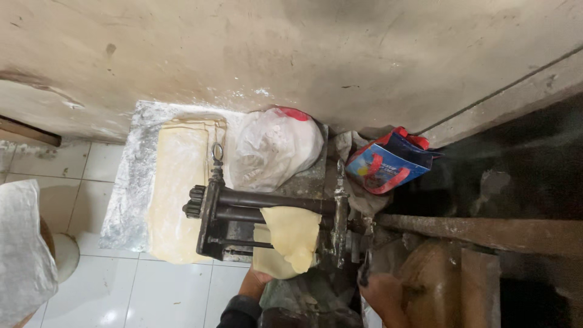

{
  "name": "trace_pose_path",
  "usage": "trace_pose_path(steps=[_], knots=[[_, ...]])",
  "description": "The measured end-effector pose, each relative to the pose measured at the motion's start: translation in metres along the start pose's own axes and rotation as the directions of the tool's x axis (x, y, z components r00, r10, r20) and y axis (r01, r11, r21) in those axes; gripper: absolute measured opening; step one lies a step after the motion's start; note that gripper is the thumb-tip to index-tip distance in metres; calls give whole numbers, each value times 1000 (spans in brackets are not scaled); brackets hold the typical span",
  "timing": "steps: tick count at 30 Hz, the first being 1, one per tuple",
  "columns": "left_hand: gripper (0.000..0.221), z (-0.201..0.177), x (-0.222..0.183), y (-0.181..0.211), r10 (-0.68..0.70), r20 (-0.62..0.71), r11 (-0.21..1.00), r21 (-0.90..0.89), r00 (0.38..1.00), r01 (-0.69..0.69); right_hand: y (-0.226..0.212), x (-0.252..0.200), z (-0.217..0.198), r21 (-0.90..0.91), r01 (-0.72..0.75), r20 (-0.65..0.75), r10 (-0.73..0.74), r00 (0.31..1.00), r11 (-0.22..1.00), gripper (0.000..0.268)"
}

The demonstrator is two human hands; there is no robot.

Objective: The person passes dough through a manual roller multiple times, dusting it with flour and folding it between passes to thin it.

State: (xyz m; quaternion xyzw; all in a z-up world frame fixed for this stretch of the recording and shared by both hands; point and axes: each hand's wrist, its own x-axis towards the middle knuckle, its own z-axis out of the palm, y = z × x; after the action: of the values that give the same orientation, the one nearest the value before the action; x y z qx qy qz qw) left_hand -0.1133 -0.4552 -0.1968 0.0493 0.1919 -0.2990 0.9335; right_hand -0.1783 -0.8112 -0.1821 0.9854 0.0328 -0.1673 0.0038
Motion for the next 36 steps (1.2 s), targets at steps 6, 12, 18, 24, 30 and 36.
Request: trace_pose_path(steps=[6,12,18,24,30,36], knots=[[59,6,-18,-13,-70,-81,997,16,994,71,11,8,-174,-153,191,-734,-241,635,970,38],[60,-13,-8,-13,-43,-102,999,25,994,46,46,182,-209,-113,140,-672,-179,719,984,15],[61,-63,-24,-27,14,-140,998,55,990,-6,19,253,-23,-91,167,-80,-175,981,982,22],[62,-111,-49,-27,77,-208,983,180,975,-39,0,26,38,18,51,-53,-50,997,999,56],[63,-117,-63,-37,205,-295,955,270,933,-124,34,-42,-115,-70,244,-661,-228,715,967,28],[69,-115,-89,-32,304,-342,949,195,889,-250,55,151,-206,-230,124,-814,-261,518,965,21]])
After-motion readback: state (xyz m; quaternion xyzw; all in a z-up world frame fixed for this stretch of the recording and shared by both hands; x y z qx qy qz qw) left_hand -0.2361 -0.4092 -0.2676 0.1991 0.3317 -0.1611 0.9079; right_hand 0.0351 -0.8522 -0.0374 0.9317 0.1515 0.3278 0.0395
